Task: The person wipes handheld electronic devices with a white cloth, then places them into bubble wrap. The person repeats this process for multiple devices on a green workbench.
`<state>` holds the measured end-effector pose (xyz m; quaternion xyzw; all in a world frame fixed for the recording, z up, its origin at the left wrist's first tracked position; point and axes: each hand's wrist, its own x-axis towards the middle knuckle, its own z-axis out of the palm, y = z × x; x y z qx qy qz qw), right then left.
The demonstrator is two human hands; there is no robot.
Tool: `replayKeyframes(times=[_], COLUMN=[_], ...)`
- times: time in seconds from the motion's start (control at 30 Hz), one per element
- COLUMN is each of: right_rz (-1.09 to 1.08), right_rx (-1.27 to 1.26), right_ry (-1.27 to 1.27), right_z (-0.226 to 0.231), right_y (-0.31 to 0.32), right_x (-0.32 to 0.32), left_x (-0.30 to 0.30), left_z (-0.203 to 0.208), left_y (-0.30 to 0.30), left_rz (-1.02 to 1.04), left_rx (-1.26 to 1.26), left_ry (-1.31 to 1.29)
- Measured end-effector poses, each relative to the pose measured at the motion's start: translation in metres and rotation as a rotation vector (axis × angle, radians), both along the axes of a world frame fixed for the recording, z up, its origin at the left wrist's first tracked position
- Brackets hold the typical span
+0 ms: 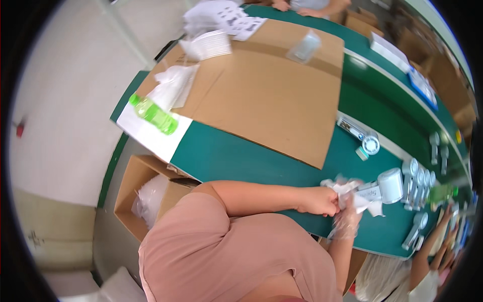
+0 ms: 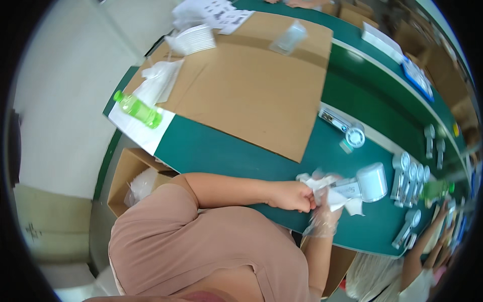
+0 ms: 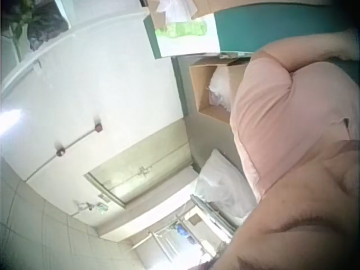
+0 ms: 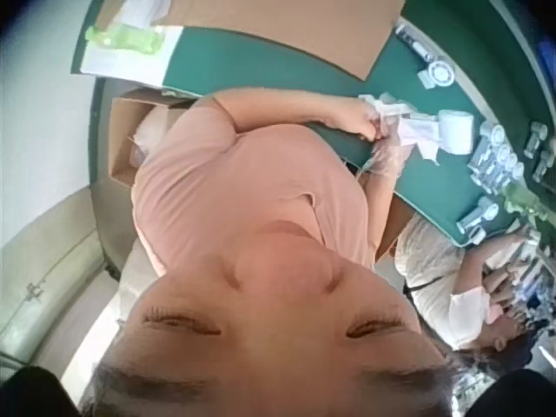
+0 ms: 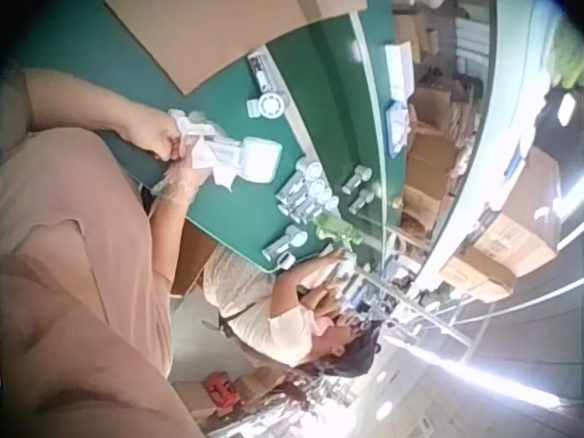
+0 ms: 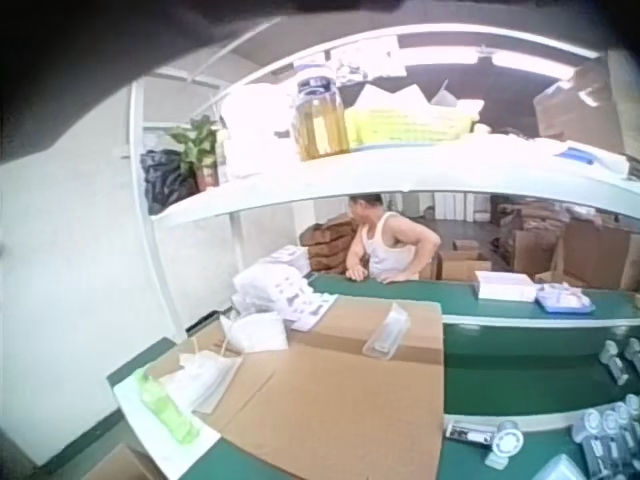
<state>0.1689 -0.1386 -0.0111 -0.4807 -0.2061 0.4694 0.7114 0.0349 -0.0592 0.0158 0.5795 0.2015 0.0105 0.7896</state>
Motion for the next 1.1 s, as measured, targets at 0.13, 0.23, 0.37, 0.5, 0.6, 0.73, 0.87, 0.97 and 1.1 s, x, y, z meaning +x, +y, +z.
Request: replayKeyframes(times=[0.13, 0.23, 0.37, 0.5, 0.6, 0.73, 0.87, 0.97, 1.1], right_rz=[0.043, 0.082, -0.039, -0.045, -0.057, -0.089, -0.095, -0.071, -0.126], right_rx=[-0.216, -0.363, -0.083, -0.061, -0.042, -0.074, -0.024, -0.025, -0.077], right_ry=[0.109, -0.211, -0.143, -0.154, -0.287, -0.382, -0.187, -0.142, -0.135], right_z=[-0.010, -0.012, -0.054, -0.075, -0.029, -0.027, -0.022, -0.041, -0.060], right_y=[0.006, -0.006, -0.010, -0.011, 0.002, 0.007, 0.002, -0.001, -0.006], right_x=[-0.009, 0.009, 0.058, 0.078, 0.041, 0.042, 0.041, 0.053, 0.060], left_x=[-0.048, -0.118, -0.249, -0.333, -0.368, -0.372, -0.292, -0.254, -0.223], left_z=[0.004, 0.018, 0.033, 0.008, 0.013, 0.004, 0.028, 0.050, 0.049], left_y=[0.026, 0.092, 0.220, 0.273, 0.290, 0.329, 0.335, 0.342, 0.330], left_rz=[-0.135, 0.439, 1.068, 1.121, 1.070, 0.956, 0.868, 0.978, 1.103], left_rx=[0.413, 1.129, 1.320, 0.977, 0.950, 1.116, 1.227, 1.186, 1.192], left_ry=[-0.095, 0.453, 1.583, 1.894, 1.793, 1.673, 1.496, 1.287, 1.036])
